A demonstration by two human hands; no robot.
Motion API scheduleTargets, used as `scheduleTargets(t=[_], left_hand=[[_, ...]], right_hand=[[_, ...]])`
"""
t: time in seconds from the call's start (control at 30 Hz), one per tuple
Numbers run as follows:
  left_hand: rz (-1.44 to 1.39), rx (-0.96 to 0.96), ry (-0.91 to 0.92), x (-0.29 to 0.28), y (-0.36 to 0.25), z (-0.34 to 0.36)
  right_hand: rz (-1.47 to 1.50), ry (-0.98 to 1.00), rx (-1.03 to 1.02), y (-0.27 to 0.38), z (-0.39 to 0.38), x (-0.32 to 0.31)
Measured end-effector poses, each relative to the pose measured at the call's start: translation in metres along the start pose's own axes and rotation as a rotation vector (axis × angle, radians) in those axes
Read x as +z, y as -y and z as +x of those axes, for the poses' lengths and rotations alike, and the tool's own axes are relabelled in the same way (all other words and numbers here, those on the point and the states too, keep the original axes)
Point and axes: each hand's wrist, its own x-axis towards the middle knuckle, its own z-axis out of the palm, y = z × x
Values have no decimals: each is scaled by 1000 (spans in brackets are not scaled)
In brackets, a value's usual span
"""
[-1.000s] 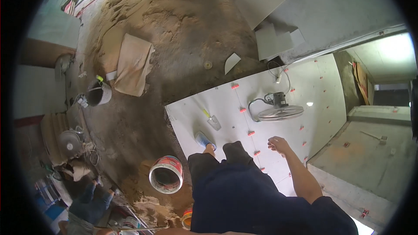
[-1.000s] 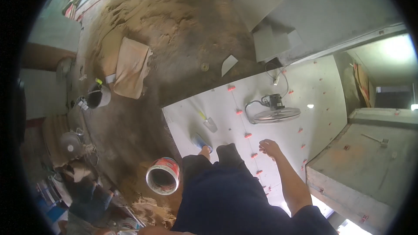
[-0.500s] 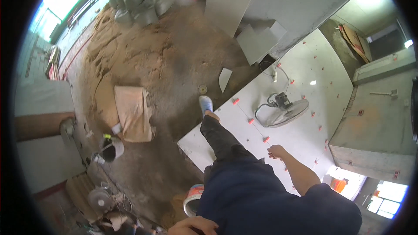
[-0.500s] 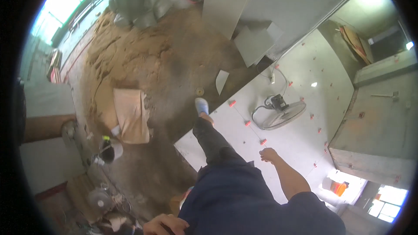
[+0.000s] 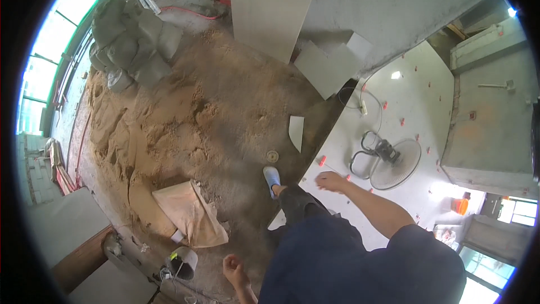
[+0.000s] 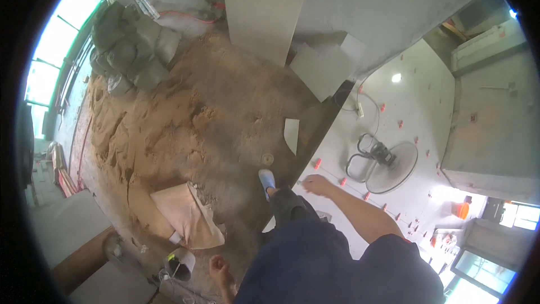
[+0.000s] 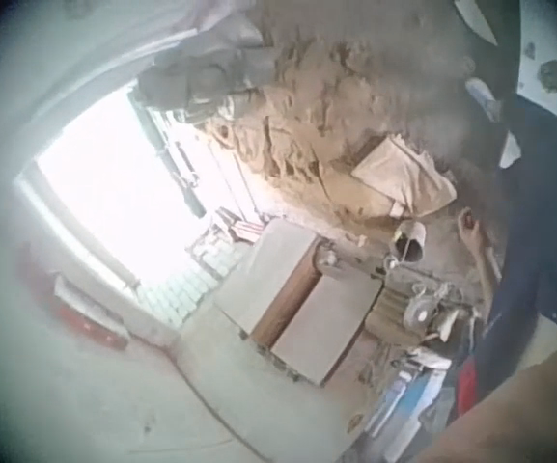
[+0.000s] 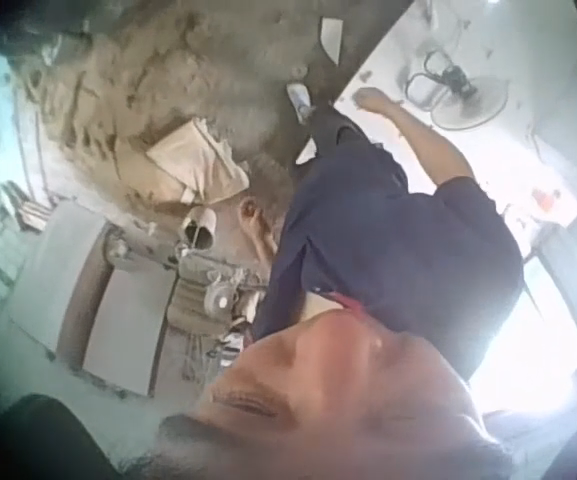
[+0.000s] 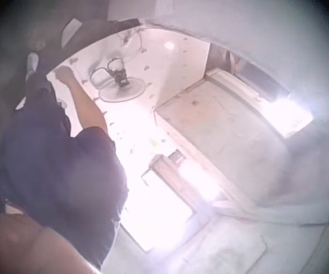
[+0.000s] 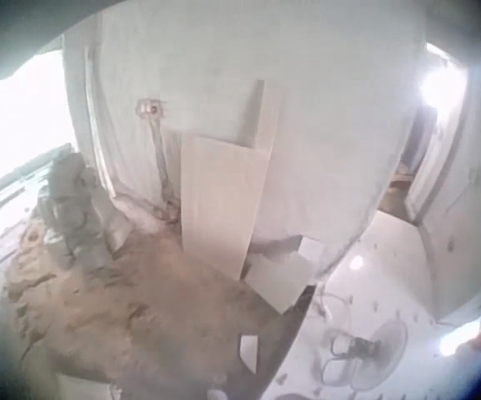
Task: The person places red spacers between floor tiles, then uses a measuring tape to measure the dimensions of a tile section and a cutting station.
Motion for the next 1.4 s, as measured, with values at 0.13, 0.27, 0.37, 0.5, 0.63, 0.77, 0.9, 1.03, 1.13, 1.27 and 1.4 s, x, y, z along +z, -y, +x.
scheduleTargets(t=[0.13, 0.27, 0.37, 0.5, 0.63, 0.77, 0.9, 1.03, 1.13, 1.27, 1.4], left_hand=[[27, -321, -152, -38, 34, 45], [-304, -585, -92, -81, 42, 83], [101, -551, -39, -58, -11, 100], [61, -495, 156, -90, -8, 195], [399, -258, 299, -53, -94, 260], [431, -56, 489, -49, -145, 309], [287, -136, 550, -59, -173, 347], [424, -222, 514, -88, -168, 386], [557, -259, 493, -103, -170, 399], [470, -320, 560, -118, -157, 427], [1040, 442, 1063, -86, -136, 458]], right_hand=[[77, 52, -62, 133, 9, 19], [117, -74, -26, 133, 24, 11], [46, -270, 83, 32, 28, -10], [-225, -394, 230, -61, 1, -17], [135, -501, 356, -123, -23, 29], [-194, -452, 241, -73, -34, 116], [55, -411, 222, 4, -8, 192], [-272, -485, -30, 62, 6, 233], [216, -521, 196, 82, 4, 240], [527, -592, 147, 38, -19, 239], [-908, -552, 216, -45, -30, 239]])
